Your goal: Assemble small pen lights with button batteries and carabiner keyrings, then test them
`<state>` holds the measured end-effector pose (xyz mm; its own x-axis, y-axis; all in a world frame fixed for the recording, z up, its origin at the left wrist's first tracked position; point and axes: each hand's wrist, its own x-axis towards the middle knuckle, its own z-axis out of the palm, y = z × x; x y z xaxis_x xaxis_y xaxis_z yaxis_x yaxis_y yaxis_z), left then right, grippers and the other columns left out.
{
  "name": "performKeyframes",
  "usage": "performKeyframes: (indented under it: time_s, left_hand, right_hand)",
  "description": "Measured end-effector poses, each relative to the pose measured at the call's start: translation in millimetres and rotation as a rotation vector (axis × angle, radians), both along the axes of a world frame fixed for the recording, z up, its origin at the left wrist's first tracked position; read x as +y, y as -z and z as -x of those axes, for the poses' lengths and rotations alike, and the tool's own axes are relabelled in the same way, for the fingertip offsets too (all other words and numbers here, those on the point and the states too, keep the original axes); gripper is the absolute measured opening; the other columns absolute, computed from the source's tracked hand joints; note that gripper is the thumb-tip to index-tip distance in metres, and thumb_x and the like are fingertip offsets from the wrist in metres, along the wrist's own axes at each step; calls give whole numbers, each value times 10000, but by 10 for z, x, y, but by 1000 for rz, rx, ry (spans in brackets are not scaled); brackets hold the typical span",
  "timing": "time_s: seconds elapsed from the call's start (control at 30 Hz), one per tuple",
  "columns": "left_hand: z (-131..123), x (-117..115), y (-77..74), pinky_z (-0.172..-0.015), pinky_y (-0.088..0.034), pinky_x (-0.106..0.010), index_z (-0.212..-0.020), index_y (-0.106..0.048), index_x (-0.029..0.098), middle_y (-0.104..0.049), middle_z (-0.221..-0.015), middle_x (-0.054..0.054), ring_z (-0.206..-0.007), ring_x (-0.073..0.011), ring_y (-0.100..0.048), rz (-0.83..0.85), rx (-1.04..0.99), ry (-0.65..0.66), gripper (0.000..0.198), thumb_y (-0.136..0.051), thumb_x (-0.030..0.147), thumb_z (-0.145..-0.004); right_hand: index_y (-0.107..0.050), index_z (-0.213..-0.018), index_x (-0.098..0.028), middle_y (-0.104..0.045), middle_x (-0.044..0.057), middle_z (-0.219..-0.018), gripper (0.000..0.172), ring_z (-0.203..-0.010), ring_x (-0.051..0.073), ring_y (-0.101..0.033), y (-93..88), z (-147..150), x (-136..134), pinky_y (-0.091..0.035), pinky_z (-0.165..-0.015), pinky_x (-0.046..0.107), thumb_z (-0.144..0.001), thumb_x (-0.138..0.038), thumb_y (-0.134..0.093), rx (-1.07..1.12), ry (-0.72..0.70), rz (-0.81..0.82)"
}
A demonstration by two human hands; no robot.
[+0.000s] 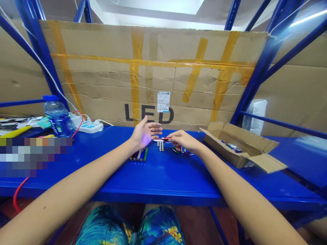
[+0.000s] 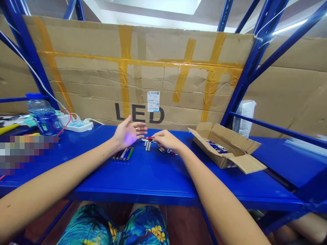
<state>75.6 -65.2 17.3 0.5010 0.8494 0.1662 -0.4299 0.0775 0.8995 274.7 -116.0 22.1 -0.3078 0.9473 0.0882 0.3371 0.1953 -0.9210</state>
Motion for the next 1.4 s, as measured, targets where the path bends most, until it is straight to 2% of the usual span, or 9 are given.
performKeyframes:
  time_s: [0.63, 0.83, 1.17, 1.4]
  left_hand:
    - [-3, 11, 39, -770, -472, -379, -959, -676, 108, -691, -939, -164, -909, -276, -621, -72, 56, -20, 649, -392, 681, -850]
    - [4, 32, 37, -771, -465, -385, -1055, -669, 104, -692, -958, -169, -940, -291, -615, -92, 71, -6, 689, -371, 691, -850]
    - [-12, -9, 22, -747, -462, -359, -920, -679, 111, -688, -906, -145, -857, -251, -619, -64, 49, -13, 625, -390, 663, -867]
    - [-13, 17, 35, -742, -462, -370, -913, -679, 112, -687, -909, -160, -859, -261, -623, -71, 48, -12, 625, -374, 657, -873]
  right_hand:
    - [-609, -755, -161, -309, -73, -490, 133, -453, 90, -292, 45, -22, 71, -310, -416, 249, -698, -241, -519, 50, -24, -19]
    - [-623, -796, -161, -329, -72, -493, 158, -450, 93, -311, 72, -39, 92, -318, -439, 262, -723, -268, -533, 34, -21, -31]
    - [-646, -840, -152, -331, -79, -486, 211, -435, 83, -287, 53, -24, 70, -281, -424, 249, -698, -262, -534, 39, 2, -23]
    - [-614, -735, -159, -334, -77, -469, 159, -424, 76, -307, 76, -44, 86, -278, -429, 242, -741, -293, -527, 42, 19, -65]
